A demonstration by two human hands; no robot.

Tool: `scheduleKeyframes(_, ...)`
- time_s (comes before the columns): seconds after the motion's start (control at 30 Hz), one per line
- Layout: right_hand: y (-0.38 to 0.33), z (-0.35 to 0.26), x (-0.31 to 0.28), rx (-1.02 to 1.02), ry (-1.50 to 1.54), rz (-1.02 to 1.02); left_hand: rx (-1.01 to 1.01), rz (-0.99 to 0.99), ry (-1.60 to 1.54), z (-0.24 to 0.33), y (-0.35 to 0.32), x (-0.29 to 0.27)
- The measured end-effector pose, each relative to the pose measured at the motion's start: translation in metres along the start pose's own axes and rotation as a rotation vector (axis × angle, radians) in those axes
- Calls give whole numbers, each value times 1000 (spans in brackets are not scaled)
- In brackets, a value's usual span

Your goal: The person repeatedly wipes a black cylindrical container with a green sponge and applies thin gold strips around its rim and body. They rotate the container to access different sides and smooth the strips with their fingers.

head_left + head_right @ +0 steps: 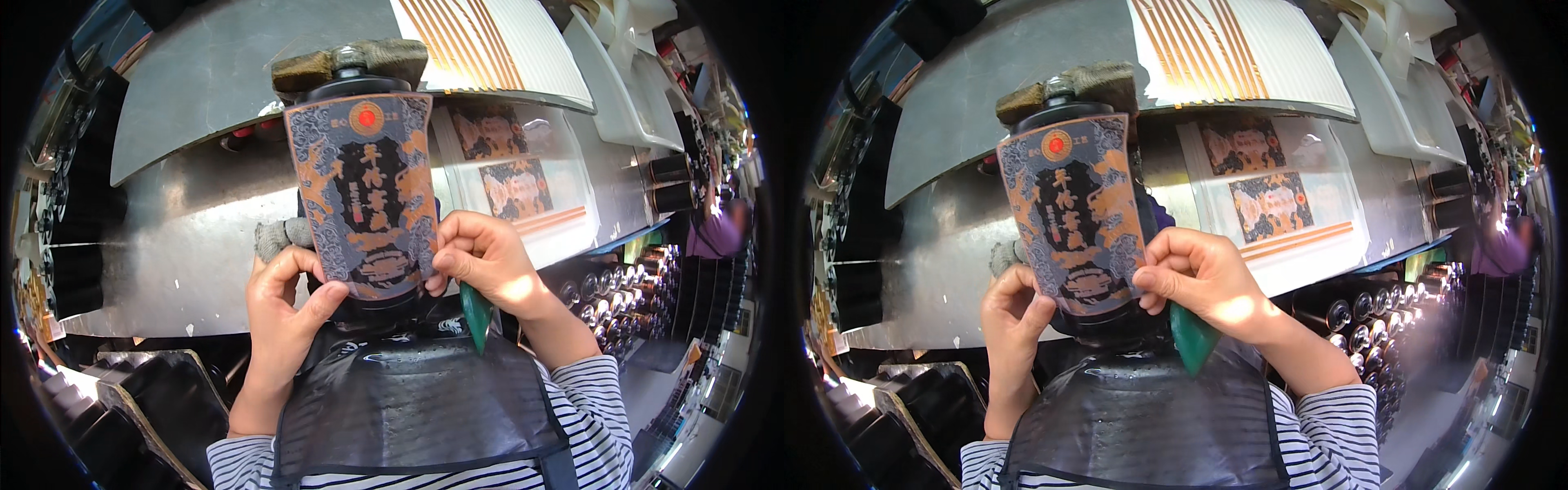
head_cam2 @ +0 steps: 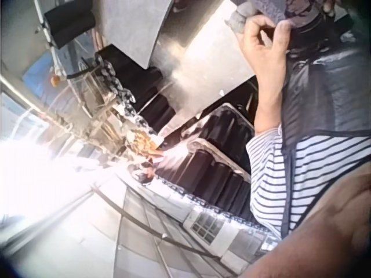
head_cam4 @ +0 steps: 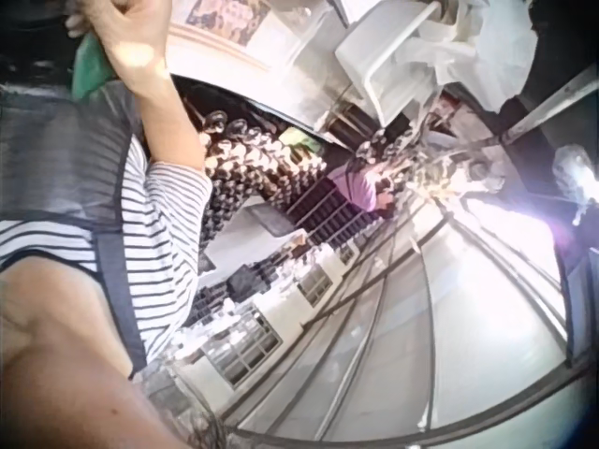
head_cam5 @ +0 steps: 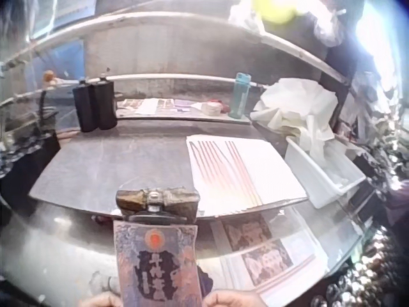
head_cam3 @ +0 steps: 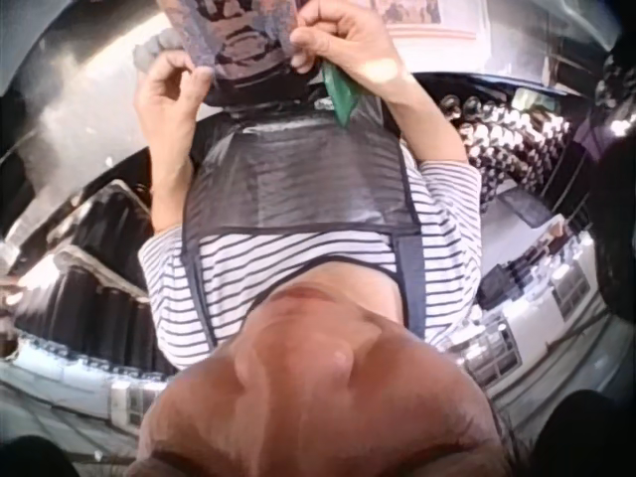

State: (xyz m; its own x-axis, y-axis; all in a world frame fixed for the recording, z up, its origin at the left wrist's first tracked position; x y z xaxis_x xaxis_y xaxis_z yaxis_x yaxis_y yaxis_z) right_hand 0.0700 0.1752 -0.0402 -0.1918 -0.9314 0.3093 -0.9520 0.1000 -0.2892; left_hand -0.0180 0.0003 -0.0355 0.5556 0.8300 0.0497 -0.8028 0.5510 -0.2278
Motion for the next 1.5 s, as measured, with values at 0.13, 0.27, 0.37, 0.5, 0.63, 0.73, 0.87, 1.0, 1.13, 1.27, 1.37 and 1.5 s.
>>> scheduleKeyframes(0.13,-4,11,3,52,-40,-8,-113,-10,-55,-12,-7,1)
scheduleKeyframes(0.27,-5,12,2,40,-61,-5,-144,-38,-32,-15,-6,1)
scheduleKeyframes(0.37,-6,14,1,46,-71,-6,-134,-68,-15,-14,-8,2)
scheduleKeyframes(0.5,-4,11,-8,-7,-175,49,-56,-90,47,-17,-8,-2)
scheduleKeyframes(0.63,2,-37,-28,-311,-498,288,145,85,215,23,4,-17)
scheduleKeyframes(0.73,9,-75,-3,-608,-796,250,435,100,458,67,20,8)
scheduleKeyframes(0.87,20,-86,21,-824,-1033,139,497,35,372,59,42,25)
scheduleKeyframes(1.0,37,-70,12,-776,-838,55,261,-119,129,38,53,37)
scheduleKeyframes(1.13,49,-47,0,-495,-580,18,150,-279,-126,29,55,44)
scheduleKeyframes(1.27,41,-54,3,-508,-792,-5,220,-86,-50,41,50,44)
scheduleKeyframes(1.37,45,-48,6,-576,-754,-27,315,-211,-28,42,48,49)
scheduleKeyframes(1.5,51,-49,7,-631,-754,-20,281,-211,-123,40,57,45)
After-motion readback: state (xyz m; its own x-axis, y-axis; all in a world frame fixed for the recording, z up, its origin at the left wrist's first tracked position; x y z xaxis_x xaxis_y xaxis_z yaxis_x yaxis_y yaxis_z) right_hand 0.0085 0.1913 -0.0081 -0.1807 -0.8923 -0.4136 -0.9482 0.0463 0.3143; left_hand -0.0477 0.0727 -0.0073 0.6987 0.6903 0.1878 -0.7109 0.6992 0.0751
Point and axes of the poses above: each hand's wrist, its own y-axis towards the middle knuckle, its own x-axis out of the palm, z = x × y, the point moved 10 cm from there along y, towards the middle knuckle, and after that the axes turned 7 degrees about -x, right-handed, at the moved point
